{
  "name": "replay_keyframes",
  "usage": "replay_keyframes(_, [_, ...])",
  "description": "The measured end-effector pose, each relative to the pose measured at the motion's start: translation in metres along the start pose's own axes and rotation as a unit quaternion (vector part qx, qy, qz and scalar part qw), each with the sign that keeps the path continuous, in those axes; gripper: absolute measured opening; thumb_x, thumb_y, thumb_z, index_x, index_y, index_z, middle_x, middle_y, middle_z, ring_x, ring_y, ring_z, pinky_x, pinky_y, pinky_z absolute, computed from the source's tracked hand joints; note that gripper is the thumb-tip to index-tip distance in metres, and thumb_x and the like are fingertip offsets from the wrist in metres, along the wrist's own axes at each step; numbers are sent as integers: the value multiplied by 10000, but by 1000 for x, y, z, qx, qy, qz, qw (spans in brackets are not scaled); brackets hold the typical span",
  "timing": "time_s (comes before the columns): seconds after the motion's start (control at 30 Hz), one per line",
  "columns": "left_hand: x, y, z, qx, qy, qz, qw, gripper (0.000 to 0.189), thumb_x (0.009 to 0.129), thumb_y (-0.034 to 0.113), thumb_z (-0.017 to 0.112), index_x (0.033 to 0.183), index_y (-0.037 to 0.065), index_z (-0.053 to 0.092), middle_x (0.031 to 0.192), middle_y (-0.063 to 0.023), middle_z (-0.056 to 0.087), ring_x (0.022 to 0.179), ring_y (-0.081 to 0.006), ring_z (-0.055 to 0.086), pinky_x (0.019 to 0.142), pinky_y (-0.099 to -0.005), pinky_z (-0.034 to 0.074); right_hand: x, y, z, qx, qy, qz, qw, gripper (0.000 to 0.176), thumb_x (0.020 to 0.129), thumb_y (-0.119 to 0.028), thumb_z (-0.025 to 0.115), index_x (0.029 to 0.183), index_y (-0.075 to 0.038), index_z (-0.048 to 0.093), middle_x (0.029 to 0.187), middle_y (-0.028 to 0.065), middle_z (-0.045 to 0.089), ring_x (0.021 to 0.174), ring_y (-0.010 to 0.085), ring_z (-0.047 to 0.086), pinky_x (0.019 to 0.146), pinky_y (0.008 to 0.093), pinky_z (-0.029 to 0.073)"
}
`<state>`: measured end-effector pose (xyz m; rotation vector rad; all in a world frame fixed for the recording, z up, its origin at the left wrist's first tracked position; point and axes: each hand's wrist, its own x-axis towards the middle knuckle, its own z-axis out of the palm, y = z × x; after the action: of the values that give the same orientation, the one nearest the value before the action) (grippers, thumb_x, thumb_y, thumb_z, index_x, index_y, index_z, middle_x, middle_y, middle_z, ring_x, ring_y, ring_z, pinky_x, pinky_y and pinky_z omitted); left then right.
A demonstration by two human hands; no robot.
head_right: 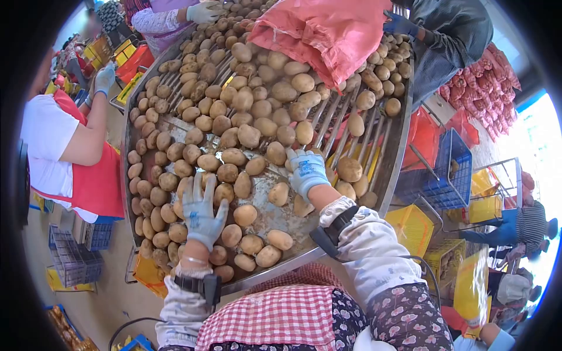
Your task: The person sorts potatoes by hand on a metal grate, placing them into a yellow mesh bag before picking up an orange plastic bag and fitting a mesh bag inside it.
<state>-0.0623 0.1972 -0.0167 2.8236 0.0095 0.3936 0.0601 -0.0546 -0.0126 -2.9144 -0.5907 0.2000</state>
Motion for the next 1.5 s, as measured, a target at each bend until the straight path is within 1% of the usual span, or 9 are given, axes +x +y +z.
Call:
replay_keyframes(0.13, [-10,9,8,40,-95,35,994,652,789,354,583,1372,121,408,1422,-186,345,1338,-421,235,1115,-492,149,-13,4,-9,412,-1,80,907,406,885,-334,566,1177,-54,549,1036,107,615,960,282,600,817,376,494])
replay_keyframes(0.2, [-34,19,-5,35,-85,84,992,579,768,333,605,1289,104,501,1392,-188,382,1304,-445,288,1092,-506,220,-31,7,-16,818,-23,127,561,477,937,-417,447,1210,-34,523,1052,104,634,980,215,605,856,371,487])
replay_keyframes(0.27, [-43,27,-17,-99,-160,132,973,428,766,273,614,1153,91,599,1304,-194,477,1223,-414,420,1026,-488,342,-43,19,-15,850,-35,146,505,566,954,-482,353,1229,-10,502,1138,140,603,1033,241,594,894,411,484])
replay_keyframes(0.33, [-26,22,-11,-202,-38,143,968,290,820,181,581,1085,74,628,1150,-186,590,1064,-356,563,921,-409,446,-56,22,-23,962,-142,52,228,587,952,-494,349,1288,-25,460,1226,182,548,1087,283,568,966,450,444])
replay_keyframes(0.37, [-10,19,-6,-173,5,125,977,318,845,199,559,1136,77,604,1190,-191,564,1114,-367,525,954,-427,411,-62,18,-28,968,-116,80,209,588,951,-478,367,1342,-41,413,1303,196,489,1149,325,529,993,475,424])
replay_keyframes(0.53, [50,25,35,39,-113,3,993,633,841,382,560,1403,156,375,1454,-220,279,1330,-412,252,1080,-542,192,-93,18,-35,951,-12,92,295,513,952,-353,458,1357,-46,382,1194,146,554,1067,270,570,885,414,490])
replay_keyframes(0.73, [-18,78,20,8,-198,219,955,706,744,423,621,1374,169,425,1471,-160,283,1355,-502,122,1096,-606,108,-145,55,-24,840,38,123,527,386,916,-364,485,1175,-77,496,908,108,633,702,174,605,573,280,469])
replay_keyframes(1.33, [48,-18,64,134,-83,-104,982,592,946,423,405,1448,134,284,1507,-199,183,1362,-371,246,1102,-478,237,-293,167,64,853,-53,437,281,408,906,-449,442,1001,-73,569,810,140,661,538,231,609,374,296,454])
replay_keyframes(1.5, [-13,76,40,92,-138,78,983,798,770,482,566,1425,95,324,1515,-193,150,1357,-454,173,1091,-587,129,-257,222,34,812,119,447,355,234,845,-315,570,879,-83,571,799,106,619,659,251,624,474,324,502])
